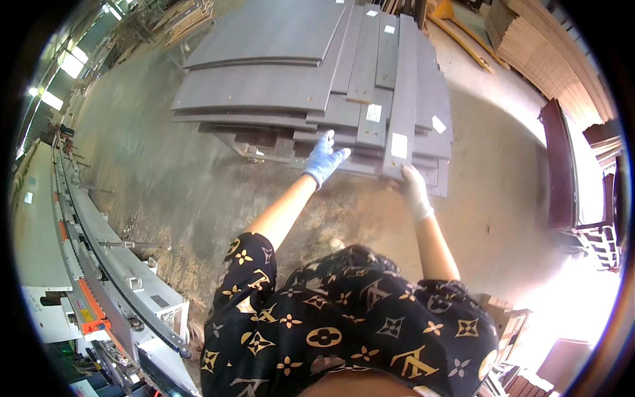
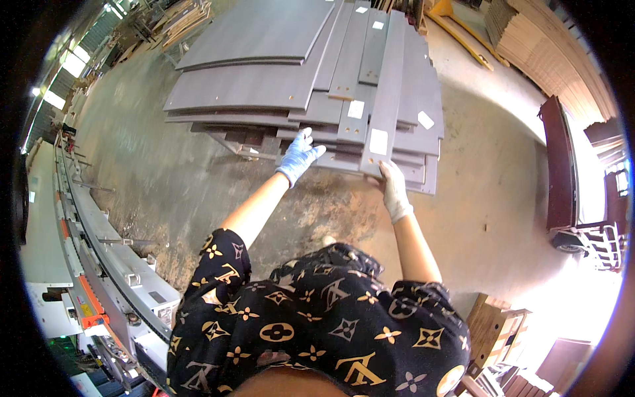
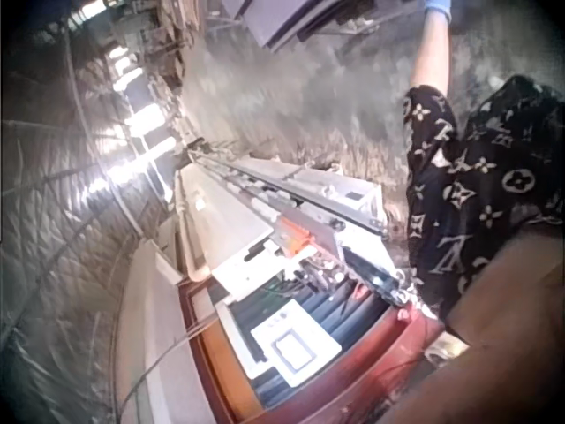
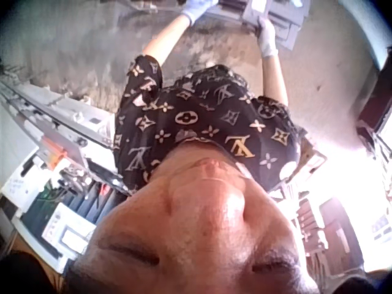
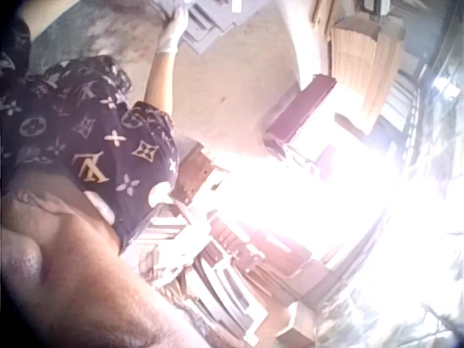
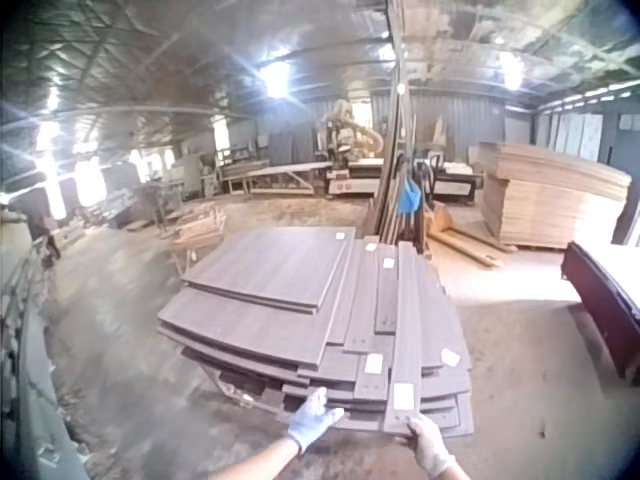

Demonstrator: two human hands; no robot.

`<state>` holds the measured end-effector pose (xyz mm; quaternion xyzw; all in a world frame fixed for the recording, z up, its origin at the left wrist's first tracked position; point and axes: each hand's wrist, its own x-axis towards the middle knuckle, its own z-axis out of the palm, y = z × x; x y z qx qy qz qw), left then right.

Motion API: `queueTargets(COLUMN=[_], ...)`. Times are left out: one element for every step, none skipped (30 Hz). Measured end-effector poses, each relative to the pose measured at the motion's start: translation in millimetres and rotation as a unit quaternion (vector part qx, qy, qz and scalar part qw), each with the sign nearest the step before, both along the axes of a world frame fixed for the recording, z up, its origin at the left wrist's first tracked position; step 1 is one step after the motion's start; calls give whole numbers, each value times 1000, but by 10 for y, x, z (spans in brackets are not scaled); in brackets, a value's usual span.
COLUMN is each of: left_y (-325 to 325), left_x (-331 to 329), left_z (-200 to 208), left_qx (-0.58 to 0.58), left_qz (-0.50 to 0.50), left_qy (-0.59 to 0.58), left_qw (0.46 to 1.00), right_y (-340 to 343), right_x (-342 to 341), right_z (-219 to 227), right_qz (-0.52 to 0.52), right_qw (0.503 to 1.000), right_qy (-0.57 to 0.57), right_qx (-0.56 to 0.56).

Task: The person repeatedly picks up large, flat, grey panels from a stack and places them onto a conveyor belt. They then retrieve the panels from the other end of the conveyor and return them to the stack, repeating this cycle multiple times.

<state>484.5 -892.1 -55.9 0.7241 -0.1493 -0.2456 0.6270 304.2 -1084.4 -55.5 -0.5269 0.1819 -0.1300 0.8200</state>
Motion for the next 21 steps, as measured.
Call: queueTargets(left_y=[-103, -295, -464, -589, -740, -944, -1079, -1252, -1399, -1540, -1650, -1714, -1727, -1734, -1729, -1714, -1723, -1665, -1583, -1503, -1363], left_x=[174, 223, 239, 361, 472, 550, 617, 701, 715, 667, 620, 589, 600, 635, 590, 601, 594, 523, 477, 528, 530], left_z=[5, 283, 564, 554, 514, 534, 546, 420, 444, 542, 599, 600, 533, 475, 497, 501, 528, 598, 634, 454, 357], left_qx=[128, 202, 275, 287, 304, 348, 397, 439, 457, 471, 485, 479, 458, 436, 419, 383, 364, 350, 336, 273, 216], left_qz=[-3, -8, -8, 10, 27, 15, 7, 56, 73, 89, 105, 150, 206, 226, 238, 241, 243, 243, 246, 284, 299], left_qy=[-93, -139, -182, -226, -280, -269, -256, -220, -199, -181, -162, -163, -187, -171, -152, -157, -143, -127, -109, -172, -222], left_qw=[987, 969, 944, 931, 910, 898, 881, 869, 864, 859, 853, 849, 845, 854, 863, 878, 888, 896, 903, 903, 903], right_y=[-98, -234, -308, -328, -286, -316, -290, -272, -244, -241, -221, -228, -241, -251, -251, -265, -331, -351, -358, -395, -405], right_x=[-68, -176, -271, -309, -341, -383, -384, -386, -378, -382, -392, -388, -387, -364, -362, -342, -304, -287, -262, -206, -170], right_z=[-80, -235, -343, -389, -341, -377, -378, -366, -326, -328, -320, -358, -395, -428, -431, -396, -409, -385, -360, -321, -218], right_qz=[-21, -53, -91, -109, -144, -151, -151, -146, -150, -170, -174, -168, -159, -150, -146, -144, -143, -142, -138, -115, -104], right_qw=[996, 996, 993, 990, 985, 984, 983, 984, 983, 979, 979, 981, 983, 984, 984, 984, 987, 988, 989, 992, 992], right_qy=[45, 40, 70, 89, 88, 88, 88, 91, 95, 93, 83, 78, 74, 62, 56, 45, 43, 45, 48, 28, 44], right_qx=[78, 67, 24, -5, 37, 42, 51, 52, 55, 60, 65, 61, 56, 68, 84, 94, 66, 43, 20, 44, 58])
